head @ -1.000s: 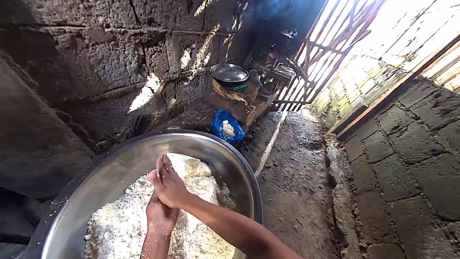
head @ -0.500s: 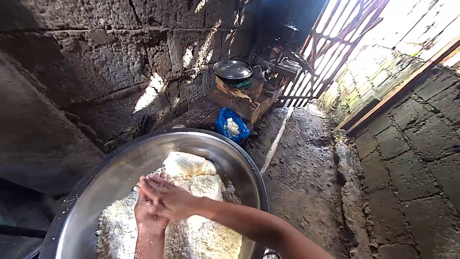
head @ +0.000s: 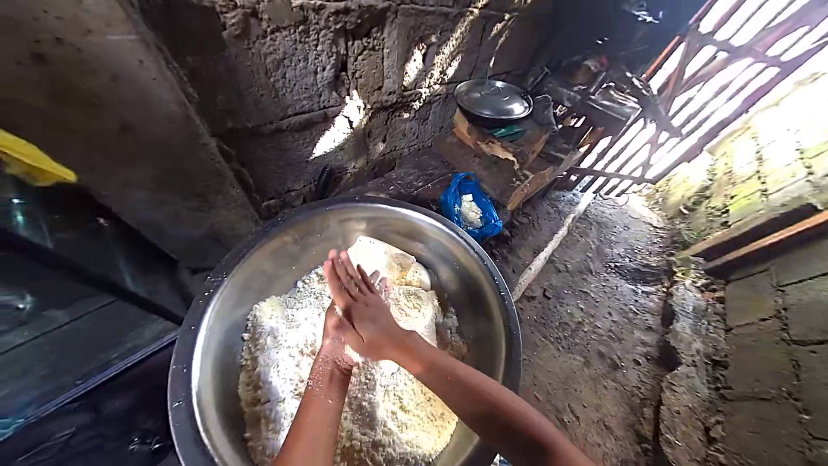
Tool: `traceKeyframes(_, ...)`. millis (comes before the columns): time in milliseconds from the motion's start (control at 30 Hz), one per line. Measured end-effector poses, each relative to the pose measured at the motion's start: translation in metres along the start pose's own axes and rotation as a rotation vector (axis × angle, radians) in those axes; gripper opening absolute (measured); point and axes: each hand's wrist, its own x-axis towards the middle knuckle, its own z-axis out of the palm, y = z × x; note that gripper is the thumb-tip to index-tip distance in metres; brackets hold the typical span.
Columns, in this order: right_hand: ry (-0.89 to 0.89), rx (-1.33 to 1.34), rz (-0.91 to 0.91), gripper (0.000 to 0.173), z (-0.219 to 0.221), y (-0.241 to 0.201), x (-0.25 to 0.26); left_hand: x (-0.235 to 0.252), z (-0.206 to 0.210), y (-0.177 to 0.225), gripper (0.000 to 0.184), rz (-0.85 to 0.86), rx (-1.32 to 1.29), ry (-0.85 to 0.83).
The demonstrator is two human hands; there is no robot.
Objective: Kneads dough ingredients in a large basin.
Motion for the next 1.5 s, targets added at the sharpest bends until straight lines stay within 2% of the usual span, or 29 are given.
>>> traceKeyframes(33, 0.002, -0.013, -0.057, 0.067, 0.007, 0.011, -0.005, 0.012, -0.023, -0.006, 0.055, 0.049, 0.024, -0.096)
traceKeyframes(67, 0.016, -0.041, -0.096, 0.067, 0.014, 0.025, -0.008, 0.025, -0.042, -0.011, 0.053, 0.081, 0.034, -0.121)
traceKeyframes(100, 0.022, -0.087, -0.099, 0.063, 0.015, 0.040, -0.010, 0.033, -0.048, -0.008, 0.052, 0.017, 0.037, -0.098)
traceKeyframes(167, -0.024, -0.141, 0.026, 0.053, 0.000, 0.067, -0.012, 0.037, -0.043, 0.003, 0.049, -0.197, 0.124, 0.025)
traceKeyframes(233, -0.036, -0.060, 0.259, 0.050, -0.021, 0.091, -0.013, 0.038, -0.042, 0.014, 0.053, -0.312, 0.170, -0.044)
traceKeyframes(300, -0.011, -0.011, 0.470, 0.055, -0.026, 0.117, -0.021, 0.040, -0.047, 0.021, 0.042, -0.248, 0.217, -0.135)
traceKeyframes(367, -0.017, -0.065, 0.578, 0.067, -0.007, 0.122, -0.037, 0.046, -0.056, 0.025, 0.037, -0.058, 0.244, -0.096)
traceKeyframes(433, 0.064, -0.107, 0.584, 0.080, 0.033, 0.098, -0.055, 0.052, -0.063, 0.026, 0.037, 0.074, 0.160, 0.030)
traceKeyframes(500, 0.163, -0.086, 0.530, 0.085, 0.068, 0.057, -0.063, 0.054, -0.065, 0.027, 0.028, 0.112, 0.019, 0.139)
traceKeyframes(600, 0.209, 0.145, 0.397, 0.056, 0.091, 0.012, -0.056, 0.052, -0.064, 0.032, 0.020, 0.153, -0.026, 0.182)
traceKeyframes(667, 0.225, 0.351, 0.349, 0.051, 0.087, 0.004, -0.034, 0.052, -0.066, 0.037, 0.016, 0.177, 0.018, 0.186)
traceKeyframes(733, 0.225, 0.541, 0.474, 0.046, 0.073, 0.007, -0.007, 0.054, -0.071, 0.040, 0.015, 0.169, 0.010, 0.181)
traceKeyframes(833, 0.369, 0.925, 0.766, 0.021, 0.052, 0.010, 0.034, 0.055, -0.079, 0.046, 0.025, 0.212, 0.131, 0.219)
traceKeyframes(933, 0.414, 1.208, 0.955, 0.029, 0.022, 0.019, 0.056, 0.052, -0.081, 0.052, 0.021, 0.298, 0.348, 0.209)
traceKeyframes(1000, 0.389, 1.344, 0.970, 0.031, 0.004, 0.027, 0.059, 0.051, -0.078, 0.053, 0.021, 0.331, 0.386, 0.197)
traceKeyframes(1033, 0.366, 1.383, 0.965, 0.027, -0.004, 0.031, 0.058, 0.051, -0.076, 0.054, 0.020, 0.333, 0.378, 0.185)
traceKeyframes(1067, 0.324, 1.400, 0.940, 0.022, -0.011, 0.033, 0.055, 0.050, -0.074, 0.053, 0.019, 0.331, 0.377, 0.181)
traceKeyframes(1167, 0.124, 1.288, 0.732, 0.045, -0.025, 0.040, 0.039, 0.049, -0.069, 0.048, 0.013, 0.322, 0.379, 0.211)
traceKeyframes(1267, 0.101, 1.133, 0.650, 0.039, -0.033, 0.042, 0.030, 0.050, -0.068, 0.046, 0.015, 0.285, 0.364, 0.213)
traceKeyframes(1333, 0.129, 1.028, 0.685, 0.029, -0.038, 0.038, 0.027, 0.050, -0.069, 0.044, 0.023, 0.267, 0.353, 0.186)
traceKeyframes(1400, 0.139, 0.951, 0.739, 0.022, -0.041, 0.033, 0.020, 0.048, -0.067, 0.044, 0.039, 0.221, 0.365, 0.187)
traceKeyframes(1500, 0.205, 0.858, 0.928, 0.029, -0.044, 0.031, 0.012, 0.044, -0.062, 0.045, 0.052, 0.113, 0.385, 0.211)
